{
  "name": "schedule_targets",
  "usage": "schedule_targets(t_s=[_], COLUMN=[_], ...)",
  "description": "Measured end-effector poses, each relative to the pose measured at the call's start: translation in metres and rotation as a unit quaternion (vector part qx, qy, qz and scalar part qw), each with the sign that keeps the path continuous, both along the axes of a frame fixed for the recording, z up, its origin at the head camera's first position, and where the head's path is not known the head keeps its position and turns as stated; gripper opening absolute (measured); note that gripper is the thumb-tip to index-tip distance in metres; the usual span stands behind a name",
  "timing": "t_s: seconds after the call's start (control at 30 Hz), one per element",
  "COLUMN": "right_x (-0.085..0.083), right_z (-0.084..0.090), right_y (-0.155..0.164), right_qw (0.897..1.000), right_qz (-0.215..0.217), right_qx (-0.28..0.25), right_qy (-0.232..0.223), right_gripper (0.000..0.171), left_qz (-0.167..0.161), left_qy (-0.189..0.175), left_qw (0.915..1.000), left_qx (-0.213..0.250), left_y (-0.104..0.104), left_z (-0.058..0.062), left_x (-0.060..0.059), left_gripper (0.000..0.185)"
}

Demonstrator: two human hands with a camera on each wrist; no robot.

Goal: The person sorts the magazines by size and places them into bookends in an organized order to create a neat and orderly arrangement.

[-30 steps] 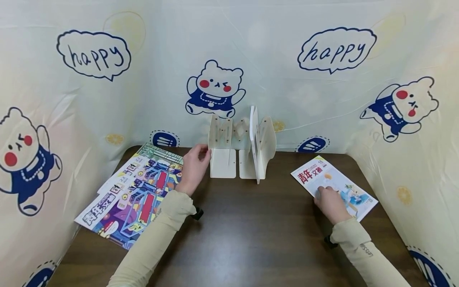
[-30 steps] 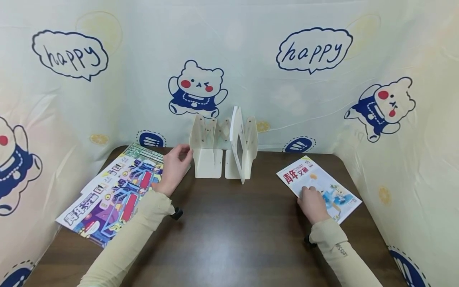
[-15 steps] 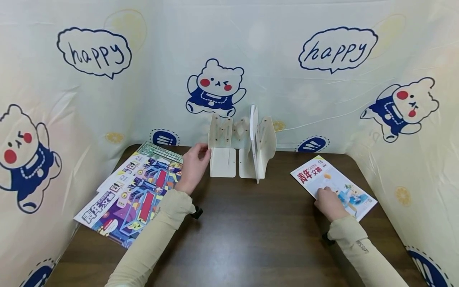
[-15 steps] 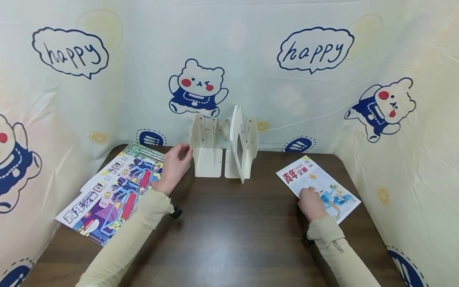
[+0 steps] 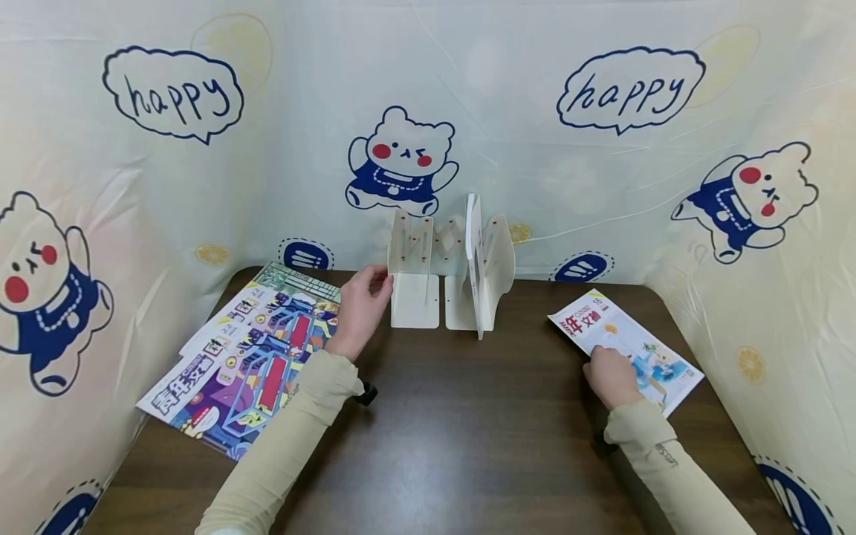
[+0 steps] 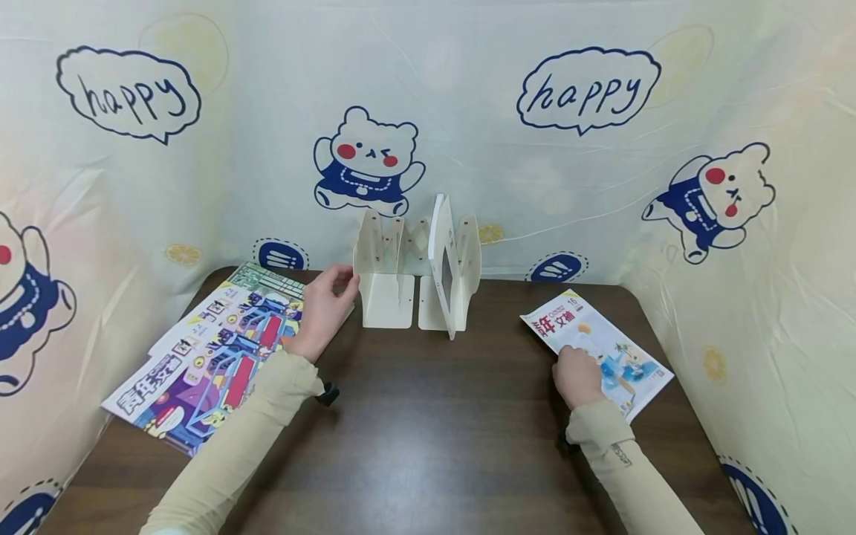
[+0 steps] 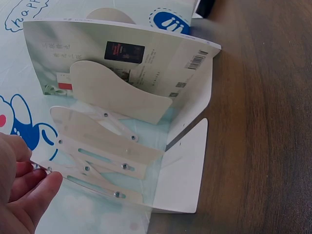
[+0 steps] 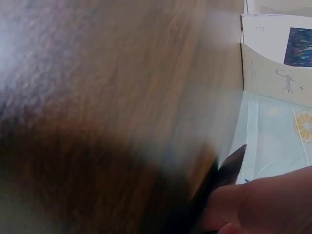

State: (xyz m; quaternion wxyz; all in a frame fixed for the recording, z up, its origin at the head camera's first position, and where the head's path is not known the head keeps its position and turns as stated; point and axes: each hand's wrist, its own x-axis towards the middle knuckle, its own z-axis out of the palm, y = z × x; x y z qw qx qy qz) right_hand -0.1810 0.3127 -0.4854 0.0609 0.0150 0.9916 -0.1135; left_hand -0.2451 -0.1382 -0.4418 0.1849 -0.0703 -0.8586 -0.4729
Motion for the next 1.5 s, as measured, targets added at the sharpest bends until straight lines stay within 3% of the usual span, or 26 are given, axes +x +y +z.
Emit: schedule_targets(t_s=[0.4,0.57,0.73,1.07,1.37,1.5], right_x=[0.001,0.004,0.010,0.024,0.036,0.042], right_z=[0.006,0.008,0.010,0.021,0.026,0.031], right_y=[0.000,0.003,0.008,0.020,0.021,0.017], right_qw=[1.000,0.999,0.997,0.974,0.955,0.952], right_qz=[-0.015,-0.010,-0.009,0.007,-0.001,-0.019], right_qx=[0.005,-0.008,-0.019,-0.033,-0.053,-0.069], right_qy=[0.019,0.038,0.078,0.224,0.292,0.297], right_gripper=[0.012,0.008,0.014,0.014,0.009,0.014], left_qz=[-0.001,-0.003,-0.007,-0.008,-0.009,-0.010], left_qy=[0.013,0.004,-0.006,-0.005,-0.007,-0.013], left_qw=[0.9999,1.0000,0.9999,0.9999,0.9999,0.9999], left_qx=[-0.003,-0.002,0.005,0.004,0.006,0.003], left_y=[-0.001,-0.001,-0.001,-0.001,-0.001,-0.002], left_z=[0.004,0.005,0.005,0.002,0.003,0.003], left_x=[-0.003,-0.003,-0.002,-0.002,0.000,0.001], left_gripper=[0.026,0.027,0.027,0.026,0.026,0.028])
